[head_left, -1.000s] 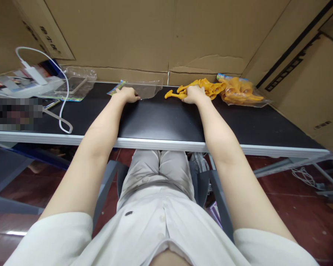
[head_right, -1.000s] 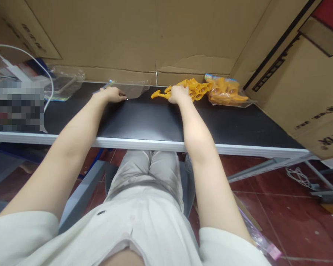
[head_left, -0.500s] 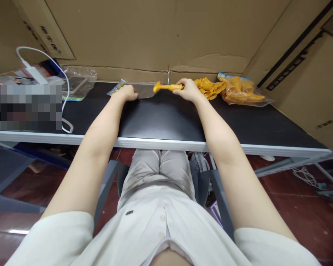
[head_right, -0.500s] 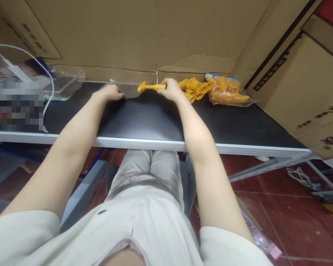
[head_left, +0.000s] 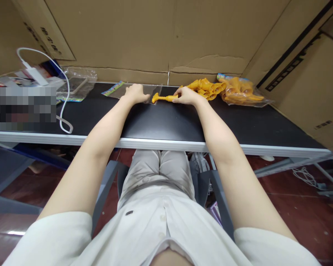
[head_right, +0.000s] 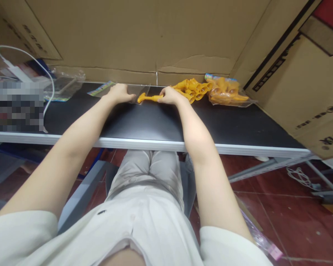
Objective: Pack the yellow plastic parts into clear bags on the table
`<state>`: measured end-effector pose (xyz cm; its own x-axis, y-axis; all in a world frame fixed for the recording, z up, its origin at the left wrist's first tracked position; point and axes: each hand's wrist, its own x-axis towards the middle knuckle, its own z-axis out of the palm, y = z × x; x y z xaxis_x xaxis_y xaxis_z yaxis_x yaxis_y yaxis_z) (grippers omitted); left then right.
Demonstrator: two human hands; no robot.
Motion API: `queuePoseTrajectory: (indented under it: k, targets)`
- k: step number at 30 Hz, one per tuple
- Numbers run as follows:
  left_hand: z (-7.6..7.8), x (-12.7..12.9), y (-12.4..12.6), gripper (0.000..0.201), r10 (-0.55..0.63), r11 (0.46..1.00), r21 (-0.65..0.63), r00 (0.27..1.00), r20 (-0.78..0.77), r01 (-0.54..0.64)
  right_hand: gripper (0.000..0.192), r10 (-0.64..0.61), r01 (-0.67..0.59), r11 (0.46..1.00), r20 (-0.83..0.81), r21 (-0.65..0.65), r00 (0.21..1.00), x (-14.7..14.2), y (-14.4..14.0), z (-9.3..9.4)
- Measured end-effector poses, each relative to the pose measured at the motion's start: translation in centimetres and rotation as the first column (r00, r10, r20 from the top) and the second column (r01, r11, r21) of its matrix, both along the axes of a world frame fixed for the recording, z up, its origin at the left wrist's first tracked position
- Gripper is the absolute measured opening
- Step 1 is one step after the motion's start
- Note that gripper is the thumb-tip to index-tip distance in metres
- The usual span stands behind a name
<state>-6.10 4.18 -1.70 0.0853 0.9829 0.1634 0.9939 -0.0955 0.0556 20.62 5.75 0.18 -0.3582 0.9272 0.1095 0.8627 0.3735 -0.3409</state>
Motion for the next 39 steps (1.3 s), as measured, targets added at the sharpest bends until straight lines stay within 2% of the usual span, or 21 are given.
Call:
queuePoseTrajectory:
  k: [3, 9, 13, 16, 22, 28, 35, 39]
  targets:
    - [-0.1, 1.2, -0.3, 0.07, 0.058, 0.998, -0.018, 0.997, 0.053, -0.057, 0.033, 0.0, 0.001, 1.0, 0.019, -0.011, 1.0, 0.2, 0.2, -0.1]
    - [0.2, 2.5, -1.2, 0.068, 0.027, 1.0, -0.017, 0.998, 0.063, -0.026, 0.032, -0.012, 0.012, 1.0, 0.037, -0.002, 0.999, 0.6, 0.9, -0.4]
    - [0.1, 3.1, -1.2, 0.045, 0.038, 0.999, -0.02, 0.999, 0.024, -0.037, 0.03, -0.01, 0.01, 1.0, 0.014, -0.007, 1.0, 0.7, 1.1, -0.5]
    - [-0.1, 3.4, -1.1, 0.039, 0.024, 0.999, 0.026, 0.999, 0.033, -0.025, 0.036, 0.004, -0.004, 1.0, -0.003, 0.0, 1.0, 0.5, 1.0, -0.5]
    - [-0.4, 4.1, -1.3, 0.042, -0.147, 0.973, 0.188, 0.987, 0.059, 0.134, 0.037, 0.011, -0.007, 0.996, -0.049, 0.087, 0.999, -0.8, 0.0, -0.2]
    - [-0.9, 5.6, -1.4, 0.045, -0.321, 0.919, 0.259, 0.945, 0.057, 0.296, 0.038, 0.025, -0.015, 0.991, -0.071, 0.13, 0.997, -2.4, -1.1, -0.2]
    - [-1.0, 5.1, -1.4, 0.042, -0.387, 0.899, 0.239, 0.921, 0.048, 0.366, 0.033, 0.011, 0.007, 0.992, -0.138, 0.127, 0.99, -2.2, -0.8, -0.1]
    - [-0.8, 4.9, -1.8, 0.039, -0.373, 0.907, 0.237, 0.926, 0.062, 0.349, 0.033, 0.02, 0.004, 0.991, -0.179, 0.135, 0.984, -2.1, -0.7, 0.1]
